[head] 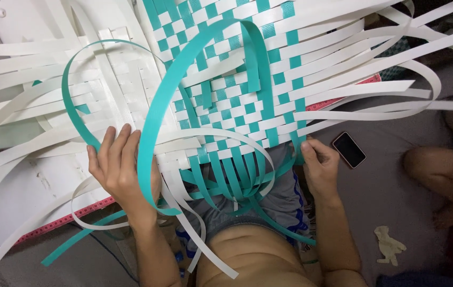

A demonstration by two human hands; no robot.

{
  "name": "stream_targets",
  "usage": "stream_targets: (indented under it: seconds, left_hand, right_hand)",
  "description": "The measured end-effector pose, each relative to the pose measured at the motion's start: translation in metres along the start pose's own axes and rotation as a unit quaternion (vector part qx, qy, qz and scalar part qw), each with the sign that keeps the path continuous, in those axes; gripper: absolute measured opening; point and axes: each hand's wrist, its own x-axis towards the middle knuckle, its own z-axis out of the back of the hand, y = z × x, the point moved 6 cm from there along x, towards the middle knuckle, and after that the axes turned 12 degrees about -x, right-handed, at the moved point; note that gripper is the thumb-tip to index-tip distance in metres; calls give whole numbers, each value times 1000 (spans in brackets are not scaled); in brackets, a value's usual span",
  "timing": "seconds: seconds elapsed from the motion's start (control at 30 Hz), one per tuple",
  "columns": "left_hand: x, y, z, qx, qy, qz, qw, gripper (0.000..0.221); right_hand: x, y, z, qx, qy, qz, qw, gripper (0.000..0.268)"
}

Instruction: The person is weaving white and teal plastic strips together to create a woven pattern, likely for a bag or mat.

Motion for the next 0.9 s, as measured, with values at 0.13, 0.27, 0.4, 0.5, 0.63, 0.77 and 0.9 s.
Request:
stream_targets:
  seconds: [0.13,0.27,0.4,0.5,0.63,0.77,0.9]
  left_hand:
    - [-10,18,-4,18,-11,-18,1000,14]
    - [-9,17,-3,2,2,-6,1000,16]
    - [-3,4,-1,45,31,-36,998,16]
    - [2,-13,0,113,67,-60,990,21]
    - [8,-24,4,182,131,-31,974,22]
    - [9,-30,4,191,179,-15,965,27]
    - [11,-52,14,179,131,-28,975,20]
  right_hand:
    - [0,-1,-1,35,27,-7,999,26]
    - [4,9,-1,12,39,13,999,28]
    - [6,24,-2,-35,46,27,998,28]
    - [5,13,6,-34,60,30,997,26]
    - [5,39,0,-82,92,14,992,38]
    - [5,40,-3,-64,77,36,994,32]
    - [3,52,-4,-102,53,95,989,31]
